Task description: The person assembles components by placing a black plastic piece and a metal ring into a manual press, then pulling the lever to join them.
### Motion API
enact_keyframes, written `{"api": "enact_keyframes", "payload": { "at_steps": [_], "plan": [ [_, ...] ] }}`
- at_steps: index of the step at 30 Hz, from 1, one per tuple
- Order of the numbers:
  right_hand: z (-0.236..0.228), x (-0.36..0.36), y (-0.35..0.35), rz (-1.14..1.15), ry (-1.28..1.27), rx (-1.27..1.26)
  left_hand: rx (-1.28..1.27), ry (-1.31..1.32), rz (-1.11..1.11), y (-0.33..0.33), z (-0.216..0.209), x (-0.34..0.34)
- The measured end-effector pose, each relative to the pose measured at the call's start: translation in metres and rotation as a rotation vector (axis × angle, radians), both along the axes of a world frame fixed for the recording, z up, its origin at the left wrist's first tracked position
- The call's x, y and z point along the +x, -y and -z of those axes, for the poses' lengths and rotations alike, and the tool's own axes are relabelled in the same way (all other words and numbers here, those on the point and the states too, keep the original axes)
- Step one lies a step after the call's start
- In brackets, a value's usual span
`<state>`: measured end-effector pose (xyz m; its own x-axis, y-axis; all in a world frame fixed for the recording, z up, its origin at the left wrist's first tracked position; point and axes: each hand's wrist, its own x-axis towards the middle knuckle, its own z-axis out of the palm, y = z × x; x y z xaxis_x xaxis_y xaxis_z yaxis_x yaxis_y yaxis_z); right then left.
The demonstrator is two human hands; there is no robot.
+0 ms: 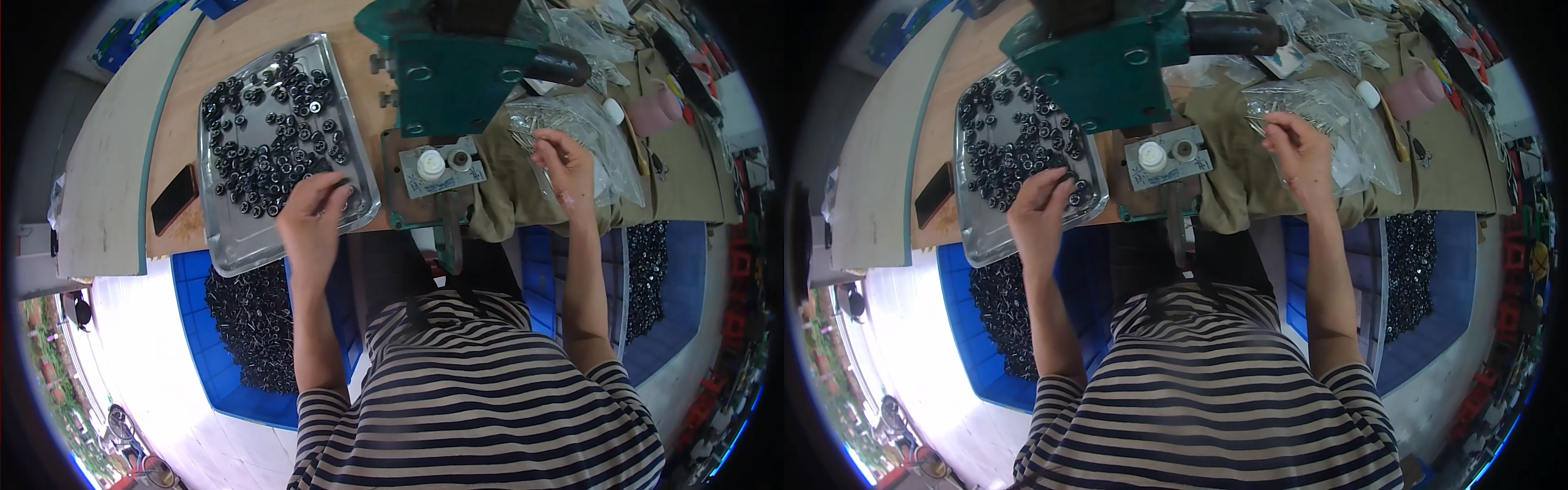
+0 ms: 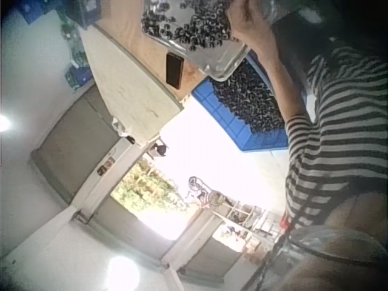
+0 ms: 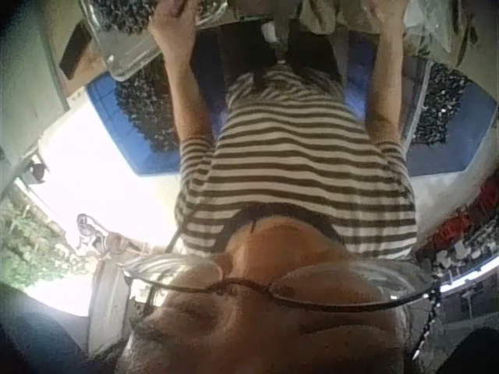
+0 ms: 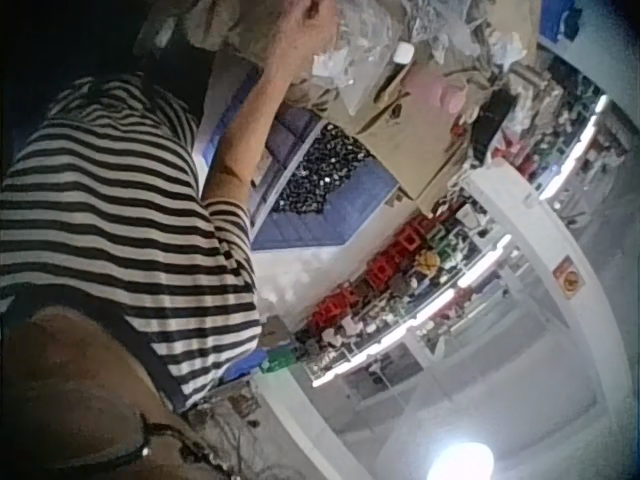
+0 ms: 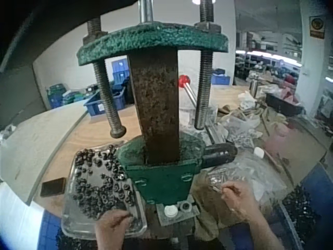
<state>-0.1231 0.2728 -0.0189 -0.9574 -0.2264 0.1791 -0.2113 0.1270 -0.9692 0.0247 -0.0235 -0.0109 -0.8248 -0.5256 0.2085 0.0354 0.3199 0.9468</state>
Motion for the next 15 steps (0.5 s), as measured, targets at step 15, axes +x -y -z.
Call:
{"api": "enact_keyframes", "payload": {
  "at_steps": [15],
  "plan": [
    [-0.022,0.025,0.039,-0.229,0.132,-0.133,-0.261,0.013,0.285,-0.058,-0.011,-0.046]
  ]
}}
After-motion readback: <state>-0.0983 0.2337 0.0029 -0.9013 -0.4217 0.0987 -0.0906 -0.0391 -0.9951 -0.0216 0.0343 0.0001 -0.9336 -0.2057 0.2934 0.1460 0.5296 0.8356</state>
